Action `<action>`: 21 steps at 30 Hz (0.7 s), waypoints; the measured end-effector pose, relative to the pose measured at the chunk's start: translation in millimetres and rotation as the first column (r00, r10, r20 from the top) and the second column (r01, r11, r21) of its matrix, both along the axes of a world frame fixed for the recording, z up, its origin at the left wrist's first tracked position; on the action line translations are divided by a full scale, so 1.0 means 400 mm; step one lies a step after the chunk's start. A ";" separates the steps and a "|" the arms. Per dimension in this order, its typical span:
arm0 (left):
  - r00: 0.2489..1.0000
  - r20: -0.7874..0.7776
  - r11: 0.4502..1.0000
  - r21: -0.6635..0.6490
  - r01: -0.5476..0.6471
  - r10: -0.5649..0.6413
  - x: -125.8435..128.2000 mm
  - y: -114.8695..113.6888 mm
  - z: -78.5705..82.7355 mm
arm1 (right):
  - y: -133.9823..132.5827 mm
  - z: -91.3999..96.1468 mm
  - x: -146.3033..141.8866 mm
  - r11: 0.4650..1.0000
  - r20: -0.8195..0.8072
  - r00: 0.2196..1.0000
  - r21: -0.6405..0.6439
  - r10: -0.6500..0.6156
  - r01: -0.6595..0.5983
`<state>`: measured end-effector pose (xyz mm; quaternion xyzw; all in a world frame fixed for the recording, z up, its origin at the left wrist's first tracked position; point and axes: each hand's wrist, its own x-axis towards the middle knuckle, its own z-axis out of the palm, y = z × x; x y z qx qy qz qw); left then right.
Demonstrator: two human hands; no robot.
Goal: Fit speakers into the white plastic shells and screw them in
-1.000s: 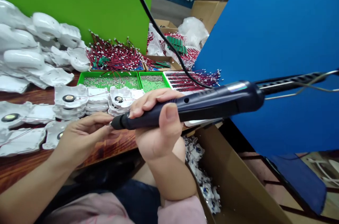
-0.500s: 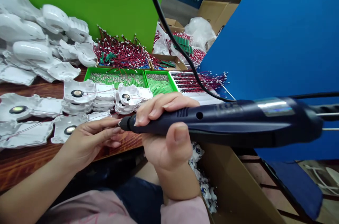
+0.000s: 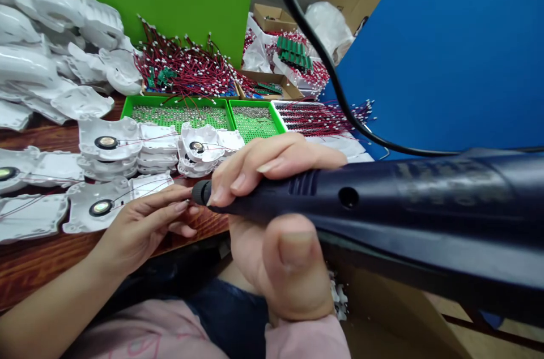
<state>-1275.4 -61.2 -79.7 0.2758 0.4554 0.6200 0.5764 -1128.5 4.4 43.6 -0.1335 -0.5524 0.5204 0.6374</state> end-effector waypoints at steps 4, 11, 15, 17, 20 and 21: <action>0.994 0.100 0.998 -0.051 -0.047 0.052 0.006 0.005 0.015 | 0.003 -0.012 -0.025 1.000 -0.030 1.000 -0.011 0.010 -0.010; 0.994 0.068 0.996 -0.027 -0.089 0.091 0.006 0.009 0.006 | 0.010 -0.032 -0.056 0.998 0.001 1.000 0.058 0.022 -0.022; 0.988 -0.102 0.990 0.084 -0.111 0.119 0.007 0.009 -0.018 | 0.007 -0.032 -0.043 0.999 0.017 0.999 0.018 0.042 -0.043; 0.959 -0.239 0.981 0.149 -0.122 0.155 0.007 0.006 -0.023 | 0.003 -0.034 -0.028 0.997 0.043 0.996 0.000 0.075 -0.075; 0.899 -0.381 0.968 0.204 -0.146 0.216 0.008 -0.001 -0.019 | -0.003 -0.041 -0.006 0.994 0.082 0.990 -0.007 0.111 -0.111; 0.893 -0.387 0.965 0.209 -0.156 0.228 0.009 -0.003 -0.016 | -0.004 -0.043 -0.001 0.993 0.088 0.990 -0.006 0.114 -0.114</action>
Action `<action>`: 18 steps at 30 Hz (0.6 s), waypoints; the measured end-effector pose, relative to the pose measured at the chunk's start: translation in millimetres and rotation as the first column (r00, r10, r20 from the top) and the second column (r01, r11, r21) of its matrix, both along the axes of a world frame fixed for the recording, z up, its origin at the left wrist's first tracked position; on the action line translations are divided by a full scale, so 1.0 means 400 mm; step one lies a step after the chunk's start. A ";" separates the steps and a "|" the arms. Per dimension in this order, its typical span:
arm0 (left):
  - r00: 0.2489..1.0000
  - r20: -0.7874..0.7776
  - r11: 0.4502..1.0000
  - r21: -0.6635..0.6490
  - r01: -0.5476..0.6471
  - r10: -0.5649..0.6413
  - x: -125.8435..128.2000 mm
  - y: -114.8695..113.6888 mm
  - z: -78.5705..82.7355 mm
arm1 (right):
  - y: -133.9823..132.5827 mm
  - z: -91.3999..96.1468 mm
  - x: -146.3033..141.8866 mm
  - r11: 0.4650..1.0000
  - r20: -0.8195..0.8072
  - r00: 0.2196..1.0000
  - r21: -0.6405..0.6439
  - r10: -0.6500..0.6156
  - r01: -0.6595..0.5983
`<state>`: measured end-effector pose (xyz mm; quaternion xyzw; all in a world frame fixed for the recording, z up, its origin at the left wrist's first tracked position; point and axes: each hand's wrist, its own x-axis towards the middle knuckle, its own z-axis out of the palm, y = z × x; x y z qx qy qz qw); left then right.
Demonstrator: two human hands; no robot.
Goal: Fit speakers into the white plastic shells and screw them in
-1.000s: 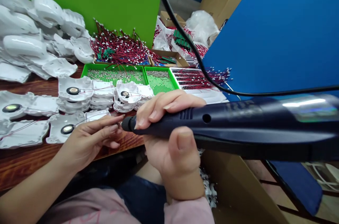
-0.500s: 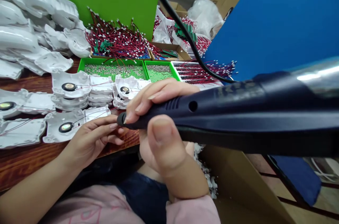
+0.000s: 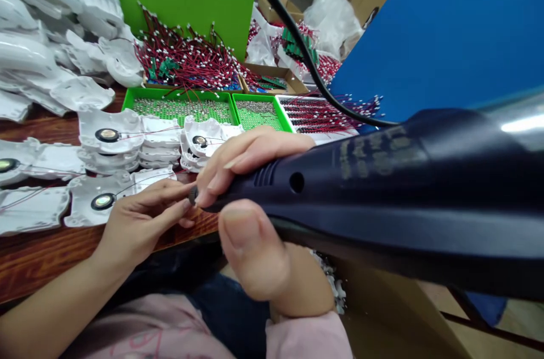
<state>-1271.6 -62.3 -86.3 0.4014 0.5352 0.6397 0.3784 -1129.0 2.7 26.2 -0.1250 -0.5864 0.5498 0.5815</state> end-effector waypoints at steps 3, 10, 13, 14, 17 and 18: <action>1.000 -0.006 1.000 0.007 -0.030 0.030 0.004 -0.002 0.004 | -0.003 -0.002 0.002 1.000 0.005 1.000 0.006 -0.011 0.011; 0.985 -0.146 0.994 0.086 -0.074 0.086 0.004 0.003 0.002 | 0.001 0.016 -0.026 0.998 0.042 0.997 0.000 -0.070 0.070; 0.981 -0.169 0.992 0.087 -0.086 0.100 0.004 0.003 0.004 | 0.004 0.020 -0.028 0.996 0.045 0.995 -0.027 -0.087 0.088; 0.980 -0.169 0.993 0.080 -0.091 0.104 0.004 0.002 0.005 | 0.004 0.021 -0.027 0.995 0.046 0.995 -0.033 -0.090 0.091; 0.980 -0.166 0.992 0.079 -0.097 0.109 0.005 0.000 0.007 | 0.005 0.021 -0.023 0.996 0.037 0.997 -0.052 -0.071 0.073; 0.979 -0.171 0.992 0.084 -0.099 0.112 0.006 0.000 0.007 | 0.005 0.021 -0.023 0.996 0.030 0.998 -0.058 -0.063 0.065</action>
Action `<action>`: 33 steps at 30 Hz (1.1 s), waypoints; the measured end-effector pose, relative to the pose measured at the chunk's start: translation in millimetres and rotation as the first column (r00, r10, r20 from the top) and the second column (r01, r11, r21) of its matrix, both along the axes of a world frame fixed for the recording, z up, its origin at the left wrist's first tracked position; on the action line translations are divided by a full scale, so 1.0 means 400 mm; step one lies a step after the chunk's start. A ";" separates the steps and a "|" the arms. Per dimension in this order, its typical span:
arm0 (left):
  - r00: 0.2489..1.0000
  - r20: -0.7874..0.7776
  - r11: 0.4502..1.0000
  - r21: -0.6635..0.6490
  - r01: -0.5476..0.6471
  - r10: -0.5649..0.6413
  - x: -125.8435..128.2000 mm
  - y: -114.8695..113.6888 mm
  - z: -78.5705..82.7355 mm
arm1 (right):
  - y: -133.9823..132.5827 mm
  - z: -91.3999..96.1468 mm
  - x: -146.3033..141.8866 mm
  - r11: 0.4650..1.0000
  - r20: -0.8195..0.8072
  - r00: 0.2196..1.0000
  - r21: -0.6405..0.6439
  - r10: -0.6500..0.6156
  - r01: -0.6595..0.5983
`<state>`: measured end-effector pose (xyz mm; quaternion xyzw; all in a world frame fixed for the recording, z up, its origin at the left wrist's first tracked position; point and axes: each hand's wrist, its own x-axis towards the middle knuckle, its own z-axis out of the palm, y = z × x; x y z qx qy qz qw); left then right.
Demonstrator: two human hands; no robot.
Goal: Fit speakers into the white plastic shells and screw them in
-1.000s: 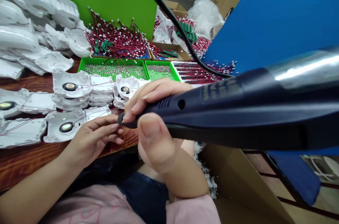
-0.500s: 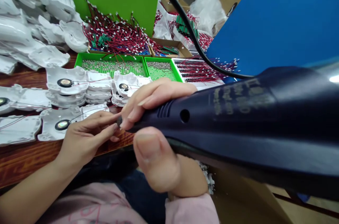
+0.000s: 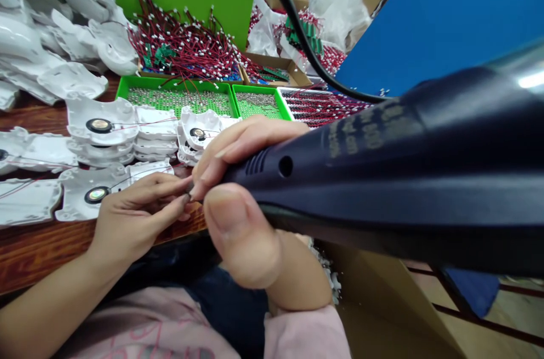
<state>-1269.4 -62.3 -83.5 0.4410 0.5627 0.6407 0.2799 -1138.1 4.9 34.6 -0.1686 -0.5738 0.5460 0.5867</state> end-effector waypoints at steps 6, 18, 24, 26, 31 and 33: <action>0.996 -0.086 0.999 0.040 -0.030 0.034 0.002 0.003 0.000 | 0.007 -0.003 -0.016 0.999 -0.002 1.000 -0.031 -0.030 0.030; 0.984 -0.141 0.993 0.060 -0.098 0.106 0.004 0.006 0.002 | 0.035 -0.009 -0.032 0.997 -0.134 0.990 -0.067 -0.044 0.035; 0.997 -0.039 0.996 -0.040 -0.075 0.074 0.003 0.005 -0.001 | 0.023 -0.013 -0.017 0.998 -0.101 0.993 0.004 -0.060 0.060; 0.998 -0.006 0.997 -0.055 -0.063 0.063 0.003 0.005 -0.002 | 0.021 -0.021 -0.013 0.998 -0.096 0.993 0.009 -0.062 0.063; 0.996 -0.088 1.000 -0.013 -0.024 0.023 0.003 0.008 0.006 | 0.018 -0.028 -0.014 0.998 -0.053 0.997 0.031 -0.050 0.051; 0.989 -0.143 1.000 0.009 -0.026 0.027 0.006 0.007 0.010 | 0.018 -0.026 -0.019 0.997 -0.009 0.997 0.027 -0.071 0.071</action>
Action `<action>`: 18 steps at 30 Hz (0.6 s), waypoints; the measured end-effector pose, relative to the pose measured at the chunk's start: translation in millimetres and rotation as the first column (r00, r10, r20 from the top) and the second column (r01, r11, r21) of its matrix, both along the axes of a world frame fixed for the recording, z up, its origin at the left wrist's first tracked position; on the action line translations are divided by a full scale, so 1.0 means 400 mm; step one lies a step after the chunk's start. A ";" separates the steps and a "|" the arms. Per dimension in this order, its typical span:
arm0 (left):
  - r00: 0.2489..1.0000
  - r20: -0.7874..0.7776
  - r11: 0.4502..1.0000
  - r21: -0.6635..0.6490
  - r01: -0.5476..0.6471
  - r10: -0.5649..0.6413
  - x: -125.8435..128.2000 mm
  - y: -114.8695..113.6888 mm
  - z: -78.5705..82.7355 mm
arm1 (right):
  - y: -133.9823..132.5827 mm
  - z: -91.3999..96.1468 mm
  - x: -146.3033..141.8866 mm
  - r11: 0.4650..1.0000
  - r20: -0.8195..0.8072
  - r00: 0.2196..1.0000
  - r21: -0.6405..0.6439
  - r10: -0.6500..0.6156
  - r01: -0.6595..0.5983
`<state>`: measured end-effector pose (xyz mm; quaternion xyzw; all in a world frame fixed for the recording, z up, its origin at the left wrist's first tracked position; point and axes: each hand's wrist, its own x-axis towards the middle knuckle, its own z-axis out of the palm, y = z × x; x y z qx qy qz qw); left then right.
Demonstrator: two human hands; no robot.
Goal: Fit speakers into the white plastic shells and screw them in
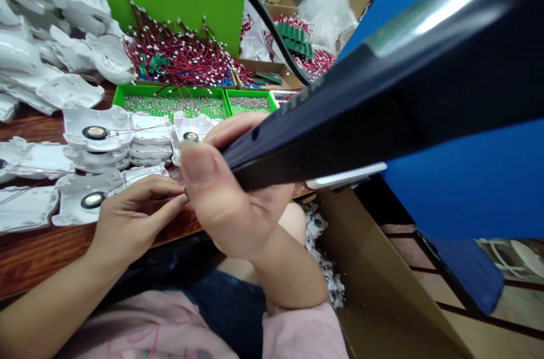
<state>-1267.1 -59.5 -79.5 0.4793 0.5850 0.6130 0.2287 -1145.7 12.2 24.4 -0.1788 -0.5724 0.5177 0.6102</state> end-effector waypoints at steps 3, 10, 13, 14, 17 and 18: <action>0.996 -0.084 1.000 0.001 -0.022 0.022 0.004 -0.004 0.002 | 0.002 0.002 -0.006 1.000 0.054 0.998 0.001 -0.016 0.016; 0.992 -0.102 0.997 -0.028 -0.073 0.070 0.007 -0.005 -0.003 | 0.001 -0.001 -0.009 0.997 0.006 0.999 -0.065 0.032 -0.031; 0.993 -0.080 0.995 -0.057 -0.087 0.082 0.006 -0.001 -0.004 | 0.001 -0.001 -0.009 0.998 0.001 1.000 -0.055 0.015 -0.015; 0.994 -0.077 0.994 -0.063 -0.088 0.083 0.006 0.001 -0.004 | 0.001 -0.002 -0.009 0.999 -0.002 1.000 -0.041 -0.004 0.004; 0.995 -0.060 0.994 -0.073 -0.085 0.081 0.005 0.003 -0.005 | 0.006 -0.007 -0.007 0.999 -0.028 0.999 0.008 -0.035 0.035; 0.996 -0.048 0.993 -0.079 -0.084 0.080 0.005 0.003 -0.005 | 0.007 -0.008 -0.006 0.999 -0.044 0.999 0.029 -0.026 0.027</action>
